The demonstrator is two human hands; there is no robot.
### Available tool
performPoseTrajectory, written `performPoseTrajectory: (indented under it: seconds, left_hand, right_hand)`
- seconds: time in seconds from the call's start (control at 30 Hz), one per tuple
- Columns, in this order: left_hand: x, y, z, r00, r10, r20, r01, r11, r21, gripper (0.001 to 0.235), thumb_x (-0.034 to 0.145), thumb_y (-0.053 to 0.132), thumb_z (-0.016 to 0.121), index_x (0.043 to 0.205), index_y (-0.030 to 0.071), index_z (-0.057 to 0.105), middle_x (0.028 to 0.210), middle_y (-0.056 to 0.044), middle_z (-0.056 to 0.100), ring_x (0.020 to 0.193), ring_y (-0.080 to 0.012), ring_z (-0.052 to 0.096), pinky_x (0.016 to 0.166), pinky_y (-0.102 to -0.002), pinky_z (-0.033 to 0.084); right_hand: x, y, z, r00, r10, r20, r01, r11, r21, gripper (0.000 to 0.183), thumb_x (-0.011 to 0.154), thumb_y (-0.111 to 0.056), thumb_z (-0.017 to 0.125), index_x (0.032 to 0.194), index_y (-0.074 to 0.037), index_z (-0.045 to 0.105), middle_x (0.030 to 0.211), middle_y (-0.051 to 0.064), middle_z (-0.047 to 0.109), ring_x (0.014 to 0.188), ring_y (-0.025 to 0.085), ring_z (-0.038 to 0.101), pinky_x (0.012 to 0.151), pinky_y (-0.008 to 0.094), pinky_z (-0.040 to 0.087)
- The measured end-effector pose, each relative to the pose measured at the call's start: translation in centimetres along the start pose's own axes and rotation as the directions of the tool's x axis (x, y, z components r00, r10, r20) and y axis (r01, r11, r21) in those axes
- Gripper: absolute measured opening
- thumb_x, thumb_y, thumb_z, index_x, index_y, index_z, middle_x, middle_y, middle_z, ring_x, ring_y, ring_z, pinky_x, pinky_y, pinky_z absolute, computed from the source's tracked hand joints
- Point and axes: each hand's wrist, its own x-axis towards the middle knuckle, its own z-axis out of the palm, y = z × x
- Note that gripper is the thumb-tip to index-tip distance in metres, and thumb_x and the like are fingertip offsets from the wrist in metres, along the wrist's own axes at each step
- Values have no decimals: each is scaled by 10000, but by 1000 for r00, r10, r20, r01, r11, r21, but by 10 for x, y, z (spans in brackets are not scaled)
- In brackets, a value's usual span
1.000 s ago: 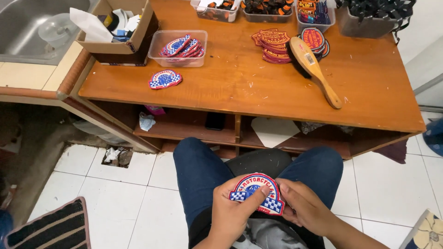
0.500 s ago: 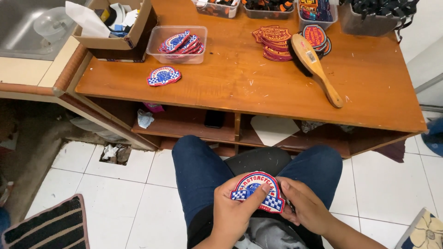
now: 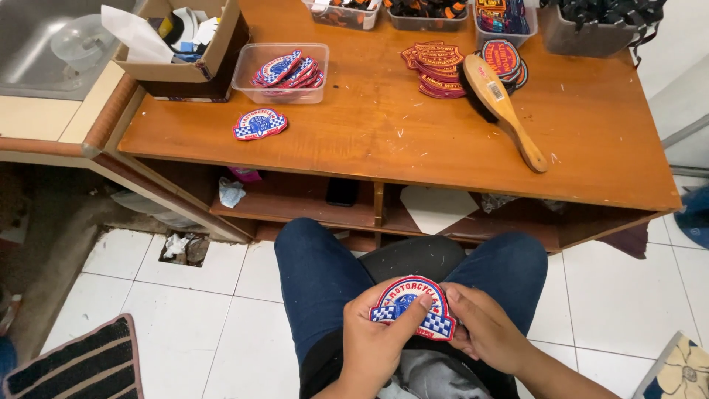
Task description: The person sits on the floor and uses scissors to trim the edges of a red, white, and blue patch. They hold the patch in one hand and carefully cut around its perimeter with the other hand.
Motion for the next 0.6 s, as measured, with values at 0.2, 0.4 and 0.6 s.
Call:
performPoseTrajectory:
  seconds: [0.2, 0.4, 0.6]
  left_hand:
    - [3, -3, 0, 998, 51, 22, -50, 998, -25, 184, 788, 145, 856, 913, 10, 856, 778, -42, 821, 686, -82, 709, 635, -244, 617]
    - [6, 5, 4, 999, -34, 18, 35, 999, -30, 222, 766, 155, 872, 921, -3, 859, 784, -69, 827, 699, -115, 734, 643, -255, 632]
    - [12, 4, 6, 997, -72, 12, 72, 997, -3, 263, 745, 172, 882, 947, 5, 866, 809, -75, 847, 718, -117, 751, 673, -255, 645]
  right_hand:
    - [3, 4, 0, 999, -31, 21, 30, 999, 24, 585, 1020, -475, 399, 948, 51, 646, 516, 93, 457, 346, 135, 341, 299, 275, 278]
    - [6, 6, -2, 1000, 16, -22, -15, 999, 45, 584, 1014, -475, 413, 975, 51, 665, 510, 88, 433, 362, 137, 327, 301, 288, 263]
    - [10, 10, -8, 1000, -11, -3, 11, 999, 45, 587, 1017, -479, 419, 947, 53, 658, 482, 63, 362, 346, 132, 301, 286, 281, 251]
